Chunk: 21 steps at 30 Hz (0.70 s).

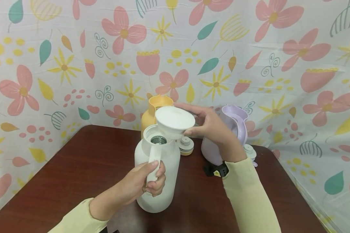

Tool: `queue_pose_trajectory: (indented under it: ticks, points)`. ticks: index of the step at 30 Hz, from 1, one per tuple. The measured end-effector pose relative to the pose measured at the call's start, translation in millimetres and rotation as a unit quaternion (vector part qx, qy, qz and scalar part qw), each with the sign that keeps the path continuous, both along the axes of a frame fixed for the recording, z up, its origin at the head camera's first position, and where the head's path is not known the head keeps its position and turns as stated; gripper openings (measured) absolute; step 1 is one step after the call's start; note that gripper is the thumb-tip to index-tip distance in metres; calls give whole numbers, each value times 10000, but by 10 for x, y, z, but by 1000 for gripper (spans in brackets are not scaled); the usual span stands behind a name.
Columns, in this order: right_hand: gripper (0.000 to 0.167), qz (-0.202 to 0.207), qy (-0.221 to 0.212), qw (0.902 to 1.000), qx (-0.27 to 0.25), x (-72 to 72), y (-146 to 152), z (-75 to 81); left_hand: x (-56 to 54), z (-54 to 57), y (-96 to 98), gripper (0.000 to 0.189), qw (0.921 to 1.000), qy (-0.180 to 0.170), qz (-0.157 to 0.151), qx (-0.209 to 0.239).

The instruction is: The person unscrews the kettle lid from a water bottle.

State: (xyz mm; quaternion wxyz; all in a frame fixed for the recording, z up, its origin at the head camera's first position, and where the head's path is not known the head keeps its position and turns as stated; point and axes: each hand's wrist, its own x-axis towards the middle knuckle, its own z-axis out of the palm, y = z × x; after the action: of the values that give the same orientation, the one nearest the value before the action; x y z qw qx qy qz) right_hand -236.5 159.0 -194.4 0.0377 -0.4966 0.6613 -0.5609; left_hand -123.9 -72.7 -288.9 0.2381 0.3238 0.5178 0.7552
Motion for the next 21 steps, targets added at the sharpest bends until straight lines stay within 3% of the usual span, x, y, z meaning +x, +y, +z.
queue_pose_trajectory:
  ticks: [5, 21]
  points:
    - [63, -41, 164, 9998, -62, 20, 119, -98, 2, 0, 3, 33, 10000, 35, 14, -35]
    - [66, -188, -267, 9985, -448, 129, 411, -403, 2, -8, 4, 34, 10000, 9, 5, -67]
